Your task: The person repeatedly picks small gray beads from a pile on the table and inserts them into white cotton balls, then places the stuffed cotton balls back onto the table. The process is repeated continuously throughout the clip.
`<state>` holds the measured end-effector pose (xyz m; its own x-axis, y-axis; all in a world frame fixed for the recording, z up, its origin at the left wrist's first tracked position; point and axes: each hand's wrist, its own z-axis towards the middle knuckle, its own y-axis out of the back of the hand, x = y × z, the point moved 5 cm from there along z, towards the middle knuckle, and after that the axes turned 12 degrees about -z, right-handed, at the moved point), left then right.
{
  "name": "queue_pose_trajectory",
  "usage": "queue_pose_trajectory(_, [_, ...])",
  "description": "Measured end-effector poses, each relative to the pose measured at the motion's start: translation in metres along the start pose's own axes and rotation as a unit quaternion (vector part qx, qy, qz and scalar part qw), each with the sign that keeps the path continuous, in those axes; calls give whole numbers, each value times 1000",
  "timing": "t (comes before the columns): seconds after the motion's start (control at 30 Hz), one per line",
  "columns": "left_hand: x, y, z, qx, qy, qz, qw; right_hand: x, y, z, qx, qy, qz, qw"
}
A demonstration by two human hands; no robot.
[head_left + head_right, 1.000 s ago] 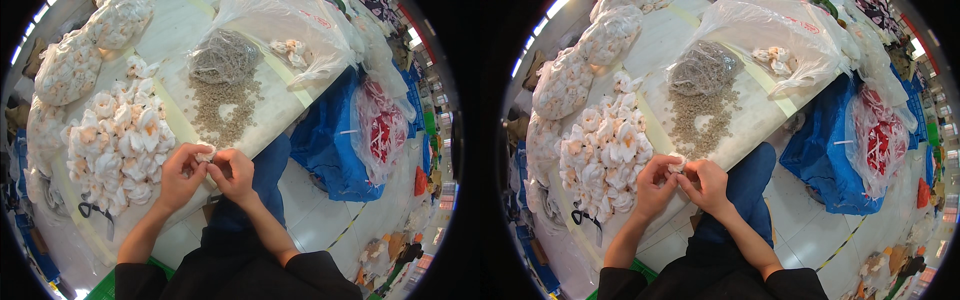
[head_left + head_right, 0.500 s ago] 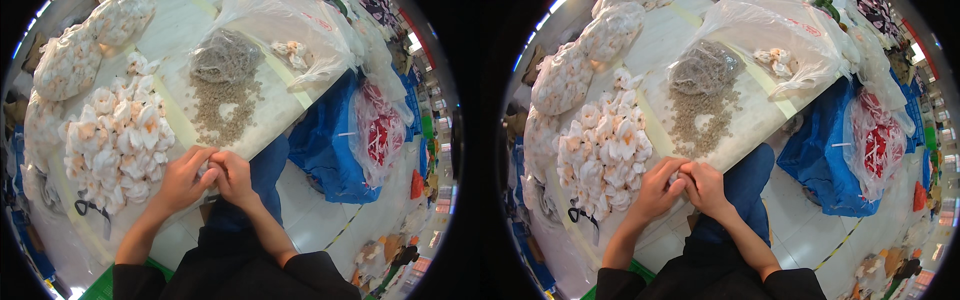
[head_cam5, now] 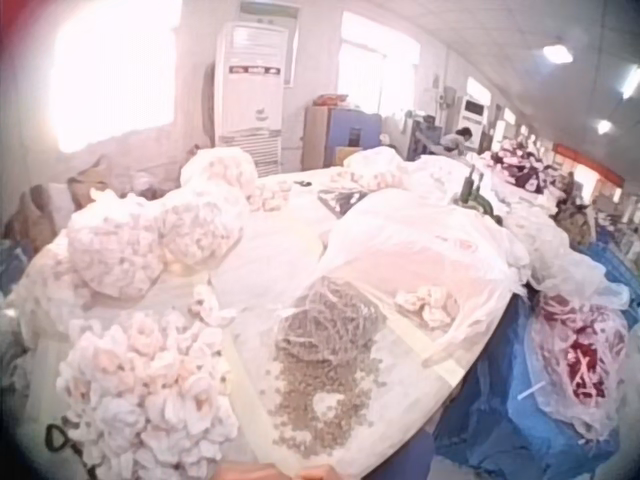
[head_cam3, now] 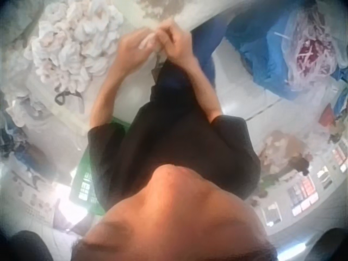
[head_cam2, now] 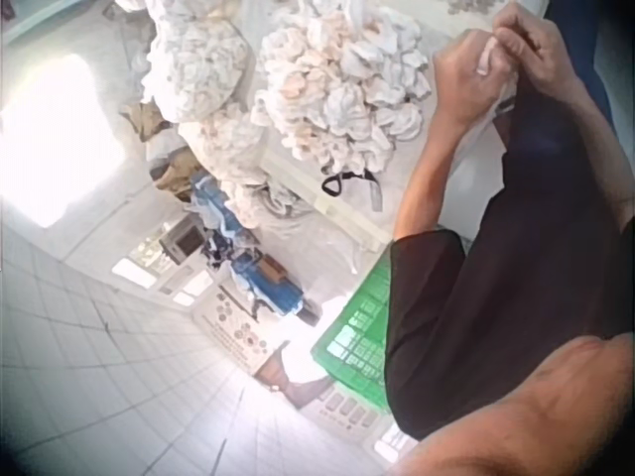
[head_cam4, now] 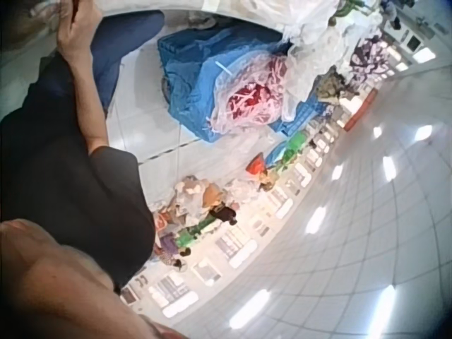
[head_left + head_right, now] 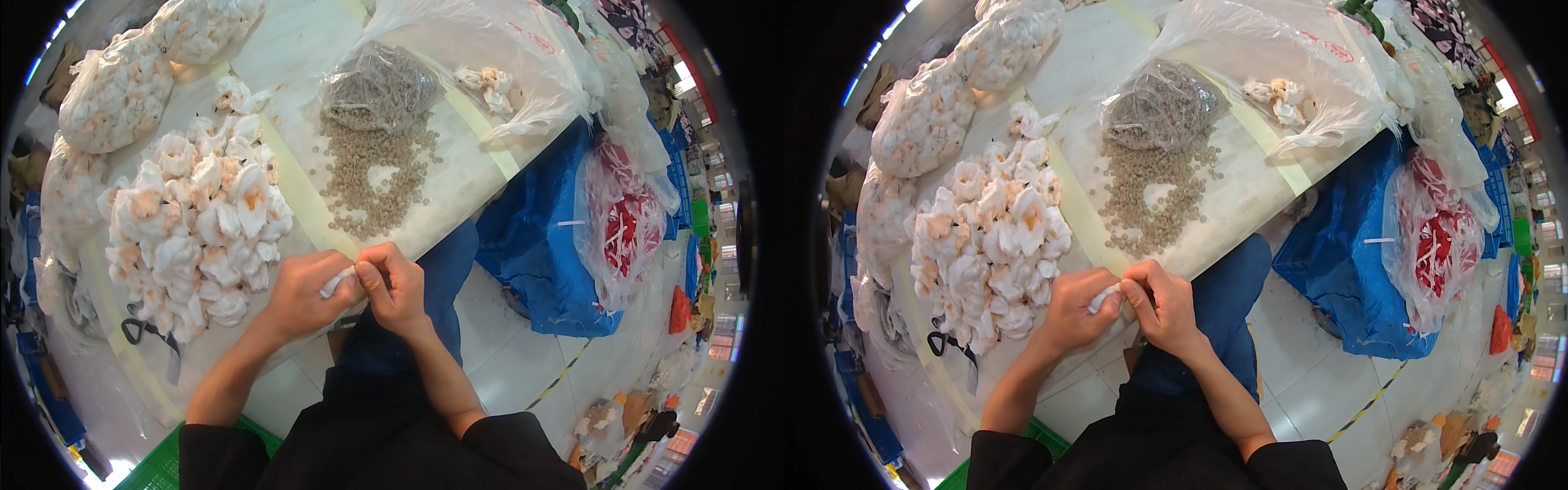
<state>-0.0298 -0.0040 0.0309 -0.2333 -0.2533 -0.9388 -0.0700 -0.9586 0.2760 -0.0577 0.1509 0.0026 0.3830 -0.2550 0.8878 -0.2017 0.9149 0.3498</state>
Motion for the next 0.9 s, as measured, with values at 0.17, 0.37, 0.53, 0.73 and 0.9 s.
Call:
queue_pose_trajectory(0.17, [4,0,-2,-23,6,5,1000,6,10,4,-28,0,-75,997])
queue_pose_trajectory(0.37, [10,9,-3,-82,74,-1,994,0,28,15,-110,48,-291,949])
queue_pose_trajectory(0.53, [17,13,-5,-123,102,-14,987,6,16,19,-73,85,-353,929])
queue_pose_trajectory(0.73, [13,14,-3,-130,87,12,988,14,-9,31,-61,105,-330,936])
queue_pose_trajectory(0.9, [14,13,-3,-131,77,11,988,9,-12,39,-63,85,-332,937])
